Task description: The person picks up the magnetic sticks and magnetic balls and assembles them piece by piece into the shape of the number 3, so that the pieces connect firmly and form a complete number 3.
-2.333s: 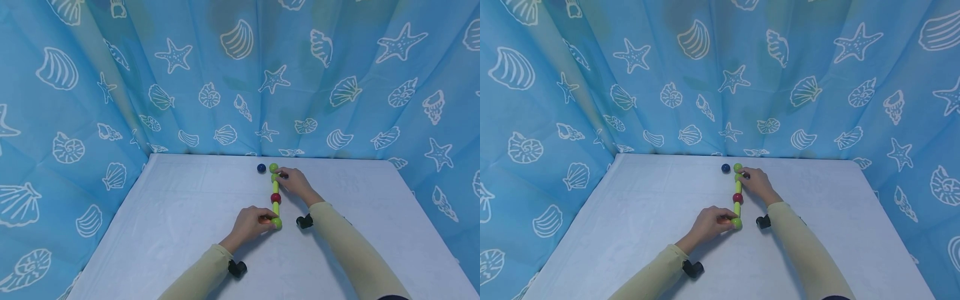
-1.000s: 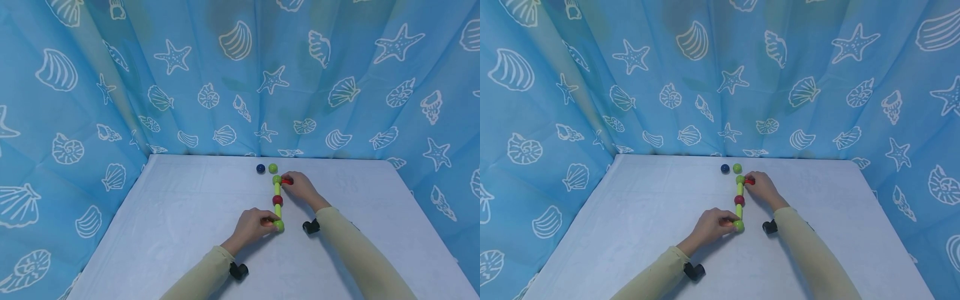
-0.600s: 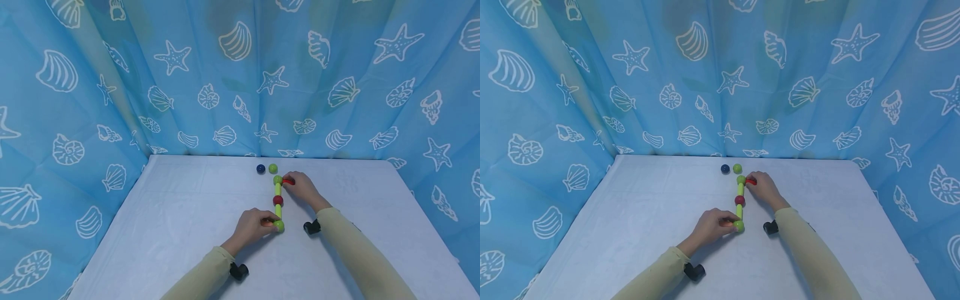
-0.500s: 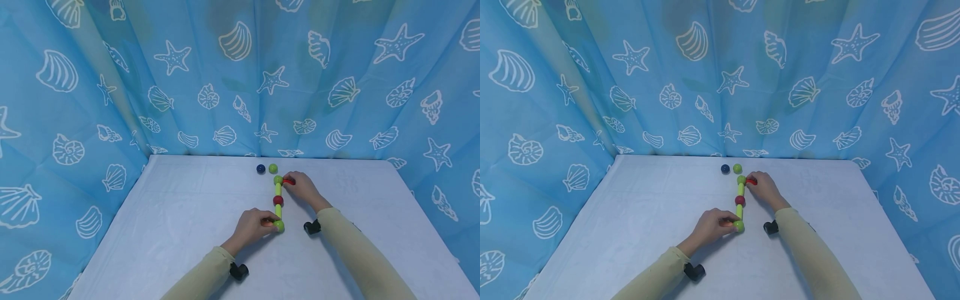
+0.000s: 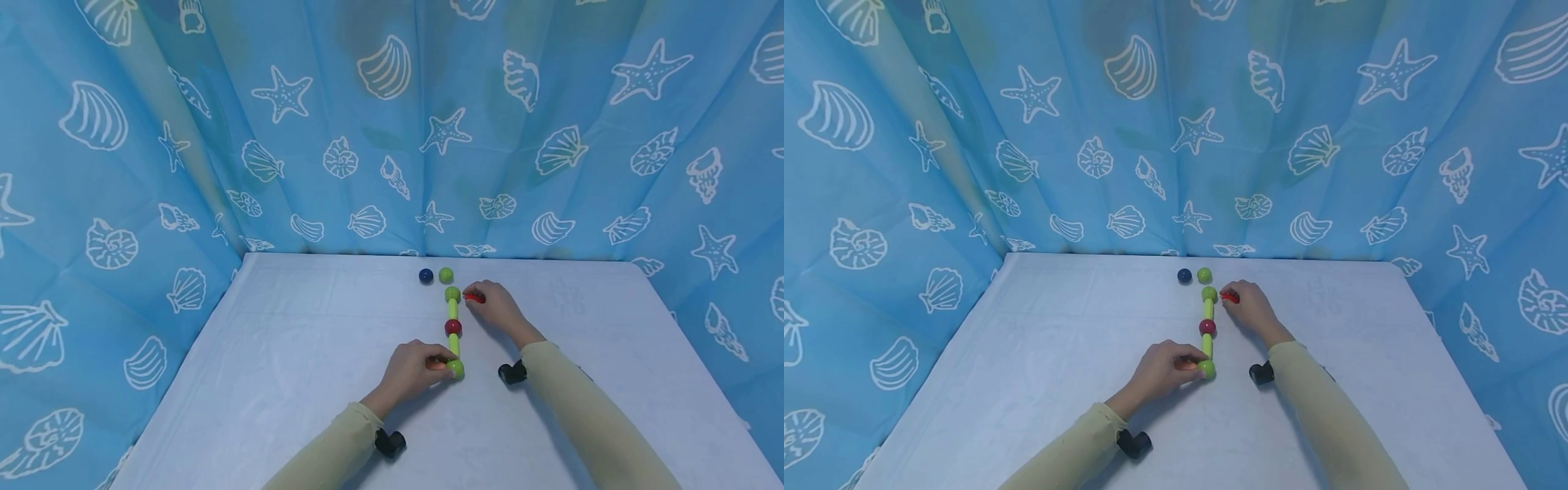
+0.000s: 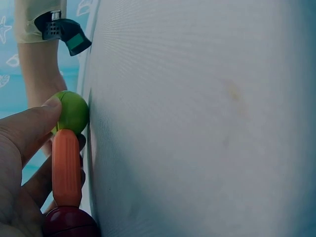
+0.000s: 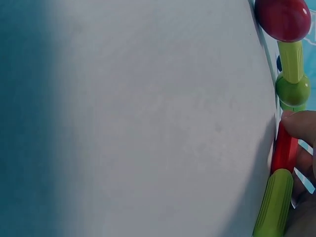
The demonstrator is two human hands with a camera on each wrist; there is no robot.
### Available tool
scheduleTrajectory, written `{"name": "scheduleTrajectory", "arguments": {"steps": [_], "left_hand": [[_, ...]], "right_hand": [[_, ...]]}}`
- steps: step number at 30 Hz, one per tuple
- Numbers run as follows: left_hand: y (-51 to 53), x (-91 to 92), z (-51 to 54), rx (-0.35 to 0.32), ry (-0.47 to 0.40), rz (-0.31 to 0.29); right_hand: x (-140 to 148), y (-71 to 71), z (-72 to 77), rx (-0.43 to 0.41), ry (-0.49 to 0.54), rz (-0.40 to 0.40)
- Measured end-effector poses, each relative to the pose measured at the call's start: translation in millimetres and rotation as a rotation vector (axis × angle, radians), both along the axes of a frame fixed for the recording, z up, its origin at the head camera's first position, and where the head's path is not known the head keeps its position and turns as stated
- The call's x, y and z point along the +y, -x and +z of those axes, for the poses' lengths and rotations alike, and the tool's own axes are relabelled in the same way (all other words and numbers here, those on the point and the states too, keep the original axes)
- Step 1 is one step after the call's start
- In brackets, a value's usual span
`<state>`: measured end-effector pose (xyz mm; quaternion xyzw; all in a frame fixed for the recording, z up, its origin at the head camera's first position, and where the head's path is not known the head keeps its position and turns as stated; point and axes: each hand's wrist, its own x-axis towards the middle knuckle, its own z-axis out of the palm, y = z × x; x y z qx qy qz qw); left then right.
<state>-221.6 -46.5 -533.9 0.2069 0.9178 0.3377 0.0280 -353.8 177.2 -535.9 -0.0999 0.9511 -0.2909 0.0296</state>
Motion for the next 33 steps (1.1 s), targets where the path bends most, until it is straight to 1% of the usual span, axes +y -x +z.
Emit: {"name": "scheduleTrajectory", "arguments": {"steps": [9,21,33], "left_hand": [[1.1,-0.5,-0.2,-0.023,-0.001,0.007],[0.4,0.2,0.1,-0.036,-0.006,0.013],[-0.3,-0.1,1.7,-0.039,-0.009,0.009]], "right_hand": [[7.8,-4.6,2.5,-0.011,-0.002,-0.008],[18.6,-12.9,2.1,-0.043,0.016,-0.055],[26.0,-13.8,1.4,-0.060,0.028,-0.068]]}}
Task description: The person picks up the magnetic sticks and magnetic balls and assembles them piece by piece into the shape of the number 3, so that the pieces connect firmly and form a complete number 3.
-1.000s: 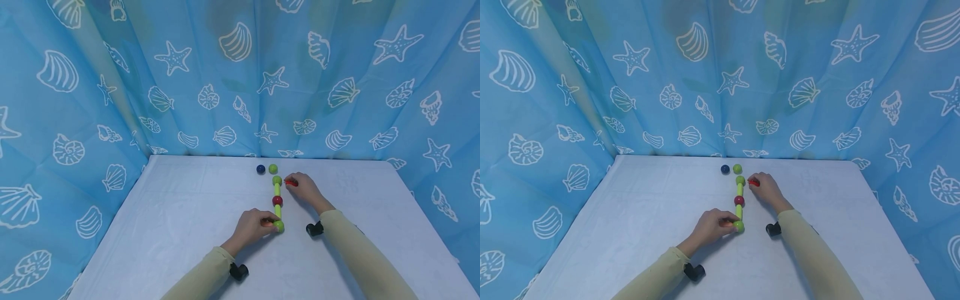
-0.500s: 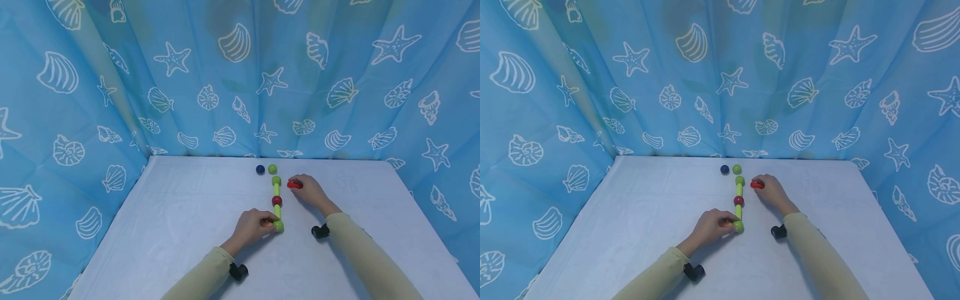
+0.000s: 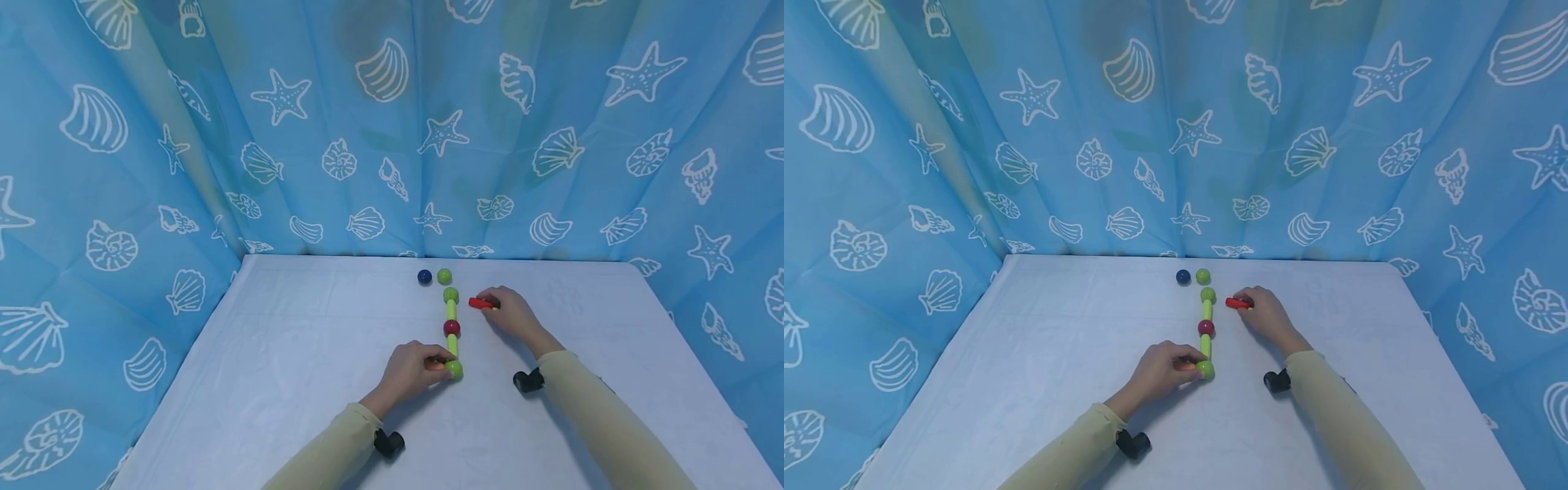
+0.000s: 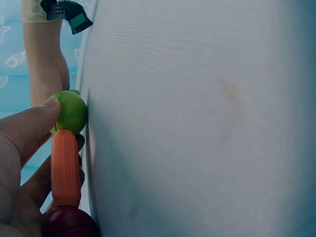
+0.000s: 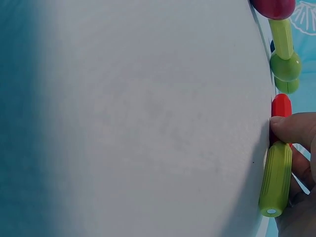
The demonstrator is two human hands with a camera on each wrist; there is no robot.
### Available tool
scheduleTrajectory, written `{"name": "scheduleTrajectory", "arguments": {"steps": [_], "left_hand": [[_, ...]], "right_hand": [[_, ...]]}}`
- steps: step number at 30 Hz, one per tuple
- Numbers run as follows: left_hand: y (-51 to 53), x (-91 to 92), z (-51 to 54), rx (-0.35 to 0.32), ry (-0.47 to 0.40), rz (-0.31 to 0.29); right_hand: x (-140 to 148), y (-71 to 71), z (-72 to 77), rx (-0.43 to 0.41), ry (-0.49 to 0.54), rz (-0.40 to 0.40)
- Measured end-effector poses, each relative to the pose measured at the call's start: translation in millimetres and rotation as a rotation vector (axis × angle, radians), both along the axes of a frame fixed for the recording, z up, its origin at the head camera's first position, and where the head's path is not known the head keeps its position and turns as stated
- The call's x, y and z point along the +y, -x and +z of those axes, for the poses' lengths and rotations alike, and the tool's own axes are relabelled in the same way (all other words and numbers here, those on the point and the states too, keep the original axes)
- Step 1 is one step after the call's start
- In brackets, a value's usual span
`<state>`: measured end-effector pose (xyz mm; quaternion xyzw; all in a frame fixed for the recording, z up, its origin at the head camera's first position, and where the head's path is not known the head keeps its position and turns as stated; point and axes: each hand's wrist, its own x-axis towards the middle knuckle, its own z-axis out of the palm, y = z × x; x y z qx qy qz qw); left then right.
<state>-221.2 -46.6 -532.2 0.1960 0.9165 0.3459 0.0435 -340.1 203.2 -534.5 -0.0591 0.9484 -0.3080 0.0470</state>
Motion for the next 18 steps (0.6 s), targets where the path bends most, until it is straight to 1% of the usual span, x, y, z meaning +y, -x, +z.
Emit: {"name": "scheduleTrajectory", "arguments": {"steps": [9,18], "left_hand": [[0.6,0.2,0.0,0.003,0.000,-0.003],[0.8,-0.1,-1.1,0.003,0.004,-0.003]], "right_hand": [[-0.7,-1.7,0.6,-0.005,0.002,-0.012],[0.3,-2.8,2.6,-0.005,0.001,0.000]]}}
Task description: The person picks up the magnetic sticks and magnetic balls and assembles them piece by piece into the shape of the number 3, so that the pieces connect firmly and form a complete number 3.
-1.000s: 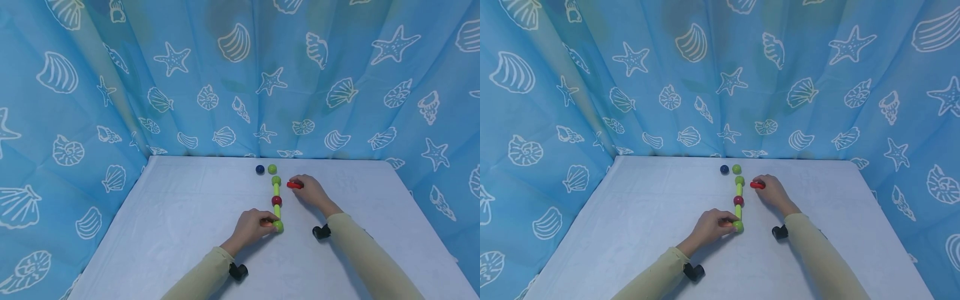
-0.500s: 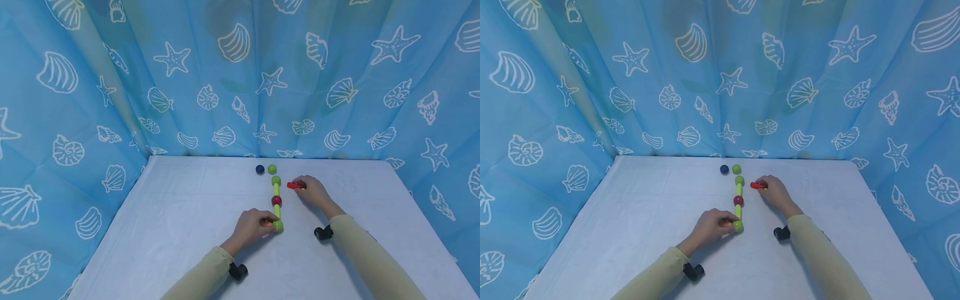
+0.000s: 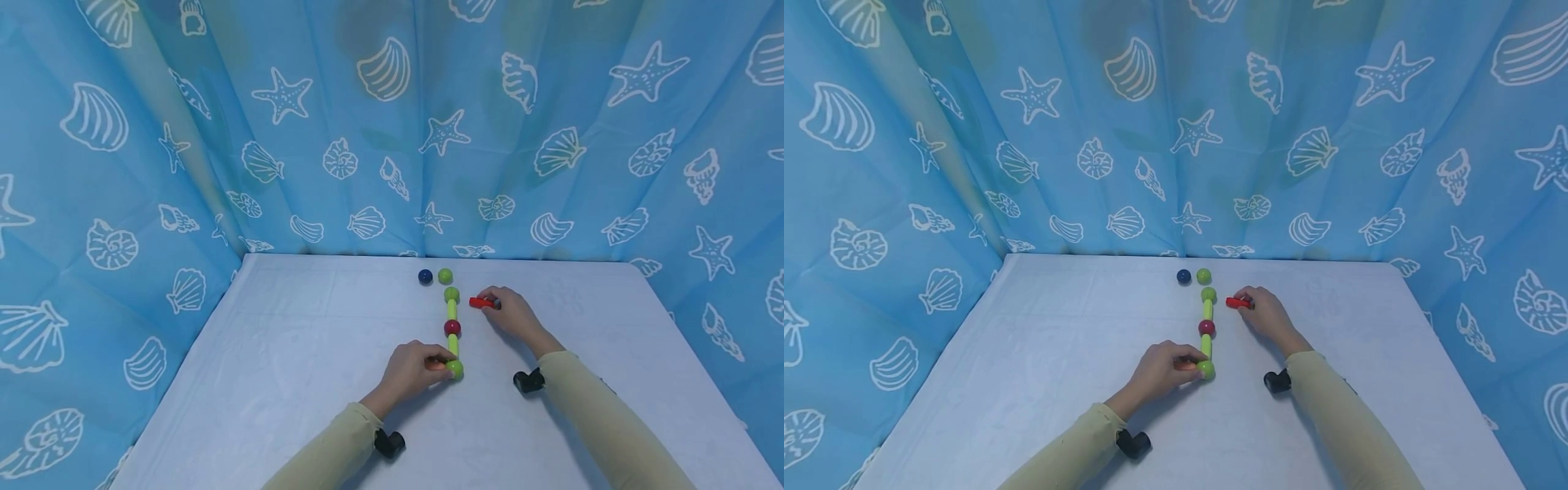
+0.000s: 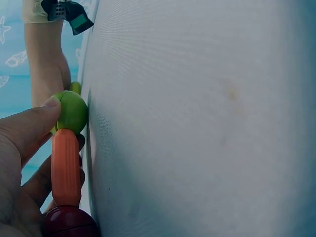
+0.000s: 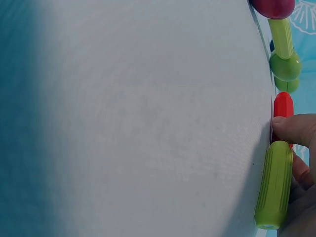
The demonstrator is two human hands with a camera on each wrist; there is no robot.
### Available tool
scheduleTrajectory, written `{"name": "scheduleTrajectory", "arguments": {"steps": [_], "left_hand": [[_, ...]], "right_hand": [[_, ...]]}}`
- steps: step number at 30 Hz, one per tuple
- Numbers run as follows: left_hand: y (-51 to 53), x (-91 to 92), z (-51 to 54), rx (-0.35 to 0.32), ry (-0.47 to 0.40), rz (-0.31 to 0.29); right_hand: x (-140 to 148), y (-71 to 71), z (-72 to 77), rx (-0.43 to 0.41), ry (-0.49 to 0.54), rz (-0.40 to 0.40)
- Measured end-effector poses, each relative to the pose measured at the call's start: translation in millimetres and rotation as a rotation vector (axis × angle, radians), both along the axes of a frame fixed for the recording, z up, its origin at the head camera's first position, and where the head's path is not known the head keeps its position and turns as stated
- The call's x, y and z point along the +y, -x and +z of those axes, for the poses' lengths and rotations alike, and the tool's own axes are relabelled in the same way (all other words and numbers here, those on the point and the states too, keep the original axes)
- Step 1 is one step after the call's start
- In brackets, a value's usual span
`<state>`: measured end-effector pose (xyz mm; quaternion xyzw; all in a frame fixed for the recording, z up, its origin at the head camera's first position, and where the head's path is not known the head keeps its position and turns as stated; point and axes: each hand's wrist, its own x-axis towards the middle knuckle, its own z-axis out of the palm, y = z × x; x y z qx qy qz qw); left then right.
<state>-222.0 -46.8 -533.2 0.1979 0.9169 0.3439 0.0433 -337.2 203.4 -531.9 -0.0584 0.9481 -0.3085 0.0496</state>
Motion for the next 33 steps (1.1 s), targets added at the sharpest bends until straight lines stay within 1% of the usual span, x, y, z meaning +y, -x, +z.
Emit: {"name": "scheduleTrajectory", "arguments": {"steps": [4,11,19,28,33], "left_hand": [[0.1,0.4,-0.7,0.003,0.001,0.000],[0.2,0.8,-0.3,0.012,-0.001,0.001],[0.5,0.5,-1.3,0.006,0.005,0.007],[0.4,0.7,-1.2,0.001,0.000,0.007],[0.4,0.7,-0.9,-0.002,0.003,0.009]], "right_hand": [[0.1,0.4,0.0,-0.002,0.001,0.001],[-1.4,0.0,1.6,-0.001,0.013,-0.022],[-0.3,-0.6,0.2,0.033,0.006,0.000],[1.3,0.7,-4.6,0.039,0.032,-0.024],[1.0,0.3,-3.9,0.044,0.056,-0.029]]}}
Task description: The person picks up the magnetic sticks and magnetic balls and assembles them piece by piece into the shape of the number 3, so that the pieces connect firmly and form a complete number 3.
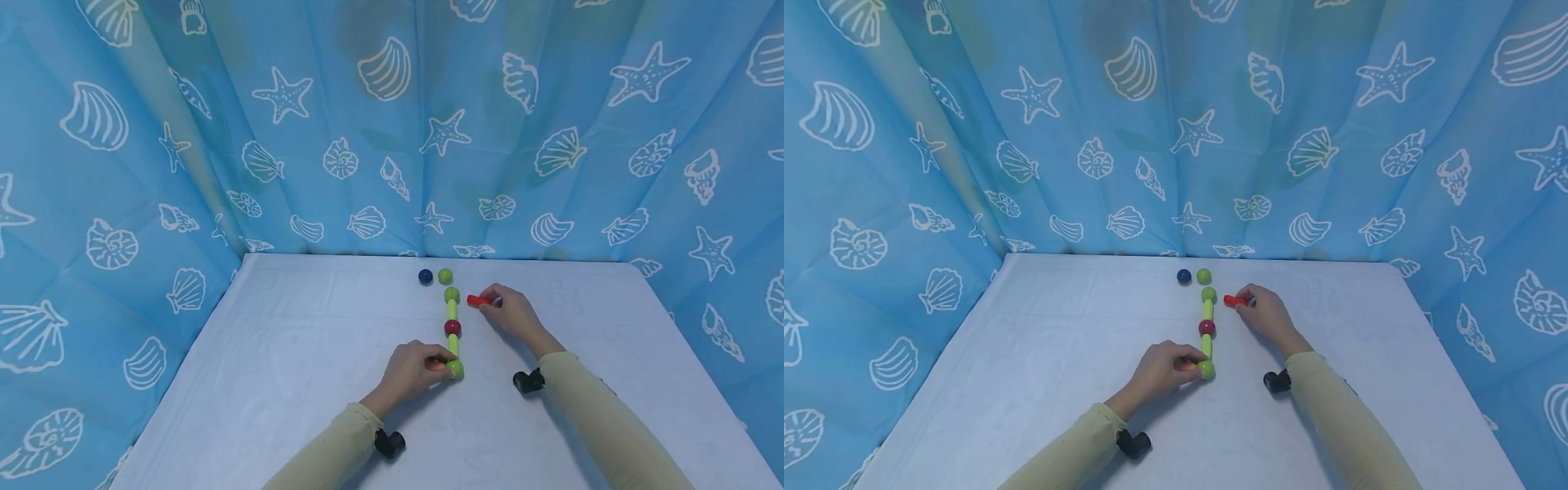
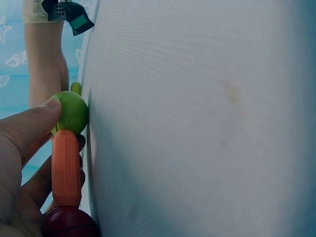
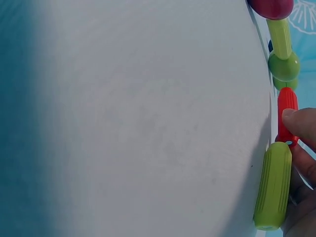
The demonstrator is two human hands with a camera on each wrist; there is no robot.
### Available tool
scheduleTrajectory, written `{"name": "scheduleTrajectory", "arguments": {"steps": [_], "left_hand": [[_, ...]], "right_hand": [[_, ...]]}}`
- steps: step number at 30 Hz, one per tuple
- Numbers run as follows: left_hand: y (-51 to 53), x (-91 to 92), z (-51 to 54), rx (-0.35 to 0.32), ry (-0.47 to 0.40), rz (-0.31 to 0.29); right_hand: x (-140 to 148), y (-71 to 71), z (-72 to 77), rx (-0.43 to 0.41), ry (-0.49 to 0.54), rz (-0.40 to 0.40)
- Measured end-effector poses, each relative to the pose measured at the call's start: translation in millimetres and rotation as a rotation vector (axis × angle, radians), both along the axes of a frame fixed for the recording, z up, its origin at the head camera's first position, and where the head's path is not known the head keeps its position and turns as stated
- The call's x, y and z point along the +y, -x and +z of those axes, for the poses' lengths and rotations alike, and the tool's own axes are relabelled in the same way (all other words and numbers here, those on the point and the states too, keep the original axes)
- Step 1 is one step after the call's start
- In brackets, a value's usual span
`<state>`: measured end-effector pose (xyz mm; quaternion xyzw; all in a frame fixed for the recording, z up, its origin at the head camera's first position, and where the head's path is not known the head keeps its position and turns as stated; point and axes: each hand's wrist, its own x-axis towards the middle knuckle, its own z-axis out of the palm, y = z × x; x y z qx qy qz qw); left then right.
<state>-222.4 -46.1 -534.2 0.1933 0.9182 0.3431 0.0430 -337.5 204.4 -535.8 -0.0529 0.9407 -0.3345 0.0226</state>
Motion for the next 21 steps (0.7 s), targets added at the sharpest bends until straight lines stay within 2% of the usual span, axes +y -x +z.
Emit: {"name": "scheduleTrajectory", "arguments": {"steps": [11,21], "left_hand": [[-0.4,-0.5,0.8,0.005,0.000,0.001],[-0.6,-0.8,1.4,0.013,0.008,-0.005]], "right_hand": [[-9.2,4.2,12.2,0.012,-0.009,-0.006],[-18.6,9.6,23.6,0.037,0.009,0.047]]}}
